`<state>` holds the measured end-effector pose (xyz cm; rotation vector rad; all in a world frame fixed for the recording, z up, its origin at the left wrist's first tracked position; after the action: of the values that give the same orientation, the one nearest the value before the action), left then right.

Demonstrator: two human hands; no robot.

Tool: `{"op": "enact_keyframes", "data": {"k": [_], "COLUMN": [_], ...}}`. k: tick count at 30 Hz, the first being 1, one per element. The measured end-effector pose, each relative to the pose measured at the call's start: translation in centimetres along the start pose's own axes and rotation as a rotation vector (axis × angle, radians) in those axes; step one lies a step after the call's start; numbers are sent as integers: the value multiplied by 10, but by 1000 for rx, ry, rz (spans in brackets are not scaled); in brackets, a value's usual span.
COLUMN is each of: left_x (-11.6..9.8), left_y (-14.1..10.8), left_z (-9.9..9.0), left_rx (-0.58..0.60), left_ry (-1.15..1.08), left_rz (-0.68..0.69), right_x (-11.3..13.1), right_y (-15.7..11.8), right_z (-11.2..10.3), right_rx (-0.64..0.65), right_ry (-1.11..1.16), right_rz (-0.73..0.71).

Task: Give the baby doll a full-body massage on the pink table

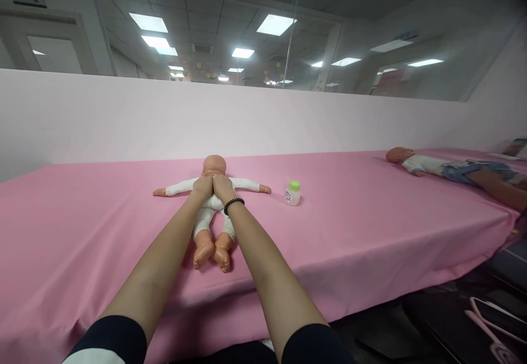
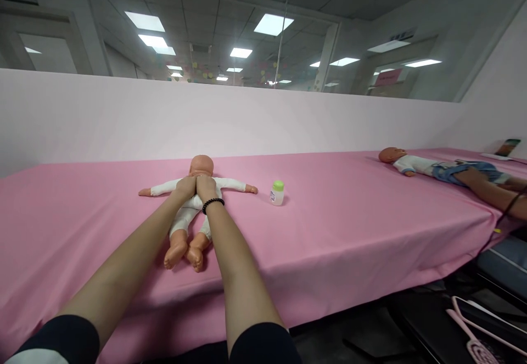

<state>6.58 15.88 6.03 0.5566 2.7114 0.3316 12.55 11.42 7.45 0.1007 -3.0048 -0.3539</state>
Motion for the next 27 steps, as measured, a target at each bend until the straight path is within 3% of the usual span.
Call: {"op": "enact_keyframes", "data": {"k": [8,13,20,24,27], "left_x": [-17,-13,-11,0,23], "left_y": [-24,-14,-3,-12,-26], "left_z": [-14,-9,-10,-11,-15], "left_rx": [-116,-60,-54,-133,-273], "left_ry": [174,171,137,75,-138], "left_rz": [14,-9,-39,-56,-129], "right_x": [-9,-12,-10,-16,-21], "right_y": [-5,5,12,12,5], "right_z": [1,7,7,11,9], "right_rx": [-110,-31,-16,-44,-136], "right_ry": [34,34,39,59,105], "right_rz": [4,37,48,62,81]}}
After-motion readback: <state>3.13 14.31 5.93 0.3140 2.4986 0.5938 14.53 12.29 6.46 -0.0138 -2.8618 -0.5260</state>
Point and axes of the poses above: each hand's wrist, its own y-axis towards the middle knuckle, its own z-axis out of the palm, x = y × z, the point moved 9 cm from there along y, towards the middle knuckle, and after that the axes turned 5 degrees about -y, right-handed, at the moved point
